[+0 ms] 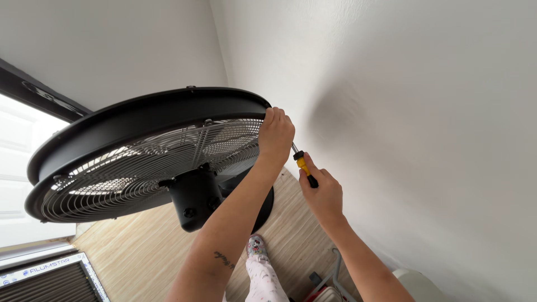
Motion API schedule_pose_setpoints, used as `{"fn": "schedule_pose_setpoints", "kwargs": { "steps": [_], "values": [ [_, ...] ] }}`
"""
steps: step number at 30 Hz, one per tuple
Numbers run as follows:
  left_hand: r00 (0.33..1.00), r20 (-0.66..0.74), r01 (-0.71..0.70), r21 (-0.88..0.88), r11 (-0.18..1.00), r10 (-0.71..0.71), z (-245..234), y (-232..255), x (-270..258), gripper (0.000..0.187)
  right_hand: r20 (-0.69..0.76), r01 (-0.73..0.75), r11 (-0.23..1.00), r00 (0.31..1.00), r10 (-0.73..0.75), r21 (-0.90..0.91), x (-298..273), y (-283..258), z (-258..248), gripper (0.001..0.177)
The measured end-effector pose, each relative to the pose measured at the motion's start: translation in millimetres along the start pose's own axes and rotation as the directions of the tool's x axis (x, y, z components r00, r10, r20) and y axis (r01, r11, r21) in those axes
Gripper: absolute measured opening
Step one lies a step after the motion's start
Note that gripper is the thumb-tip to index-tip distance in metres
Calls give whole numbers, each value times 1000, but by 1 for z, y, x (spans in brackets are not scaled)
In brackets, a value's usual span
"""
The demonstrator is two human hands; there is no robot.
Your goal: The person uses a screwdriver to tighten screws on the front grille of a black standing fan. They systematically work around the perimeter of the fan cage, securing the screws to attach the grille to the fan body.
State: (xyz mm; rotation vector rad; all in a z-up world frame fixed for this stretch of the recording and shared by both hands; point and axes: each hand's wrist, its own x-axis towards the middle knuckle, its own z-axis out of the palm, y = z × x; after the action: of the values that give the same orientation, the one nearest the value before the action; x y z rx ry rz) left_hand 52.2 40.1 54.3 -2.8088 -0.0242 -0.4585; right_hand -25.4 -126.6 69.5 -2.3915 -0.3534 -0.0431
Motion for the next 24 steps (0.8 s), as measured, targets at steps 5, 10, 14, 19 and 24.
{"fn": "schedule_pose_setpoints", "kwargs": {
  "steps": [5, 10, 14, 19, 24],
  "values": [
    [994, -50, -98, 40, 994, 100, 6, -5, -5, 11, -56, 67, 996, 996, -71, -62, -3, 2, 6, 50],
    [959, -125, -237, 128, 963, 253, -2, -17, -15, 17, 39, -130, 975, 991, 125, 177, -13, 9, 3, 50],
    [960, -93, -257, 71, 964, 263, -20, -30, -11, 24, 379, -572, 607, 820, 429, 552, 5, 33, 0, 38],
    [981, -54, -180, 74, 981, 184, -50, -55, -21, 23, 674, -697, 102, 714, 190, 710, 11, 68, -12, 46],
    [967, -213, -109, 162, 981, 143, -60, -65, -33, 19, 674, -665, -115, 736, 67, 738, 0, 84, -10, 53]
  ]
}}
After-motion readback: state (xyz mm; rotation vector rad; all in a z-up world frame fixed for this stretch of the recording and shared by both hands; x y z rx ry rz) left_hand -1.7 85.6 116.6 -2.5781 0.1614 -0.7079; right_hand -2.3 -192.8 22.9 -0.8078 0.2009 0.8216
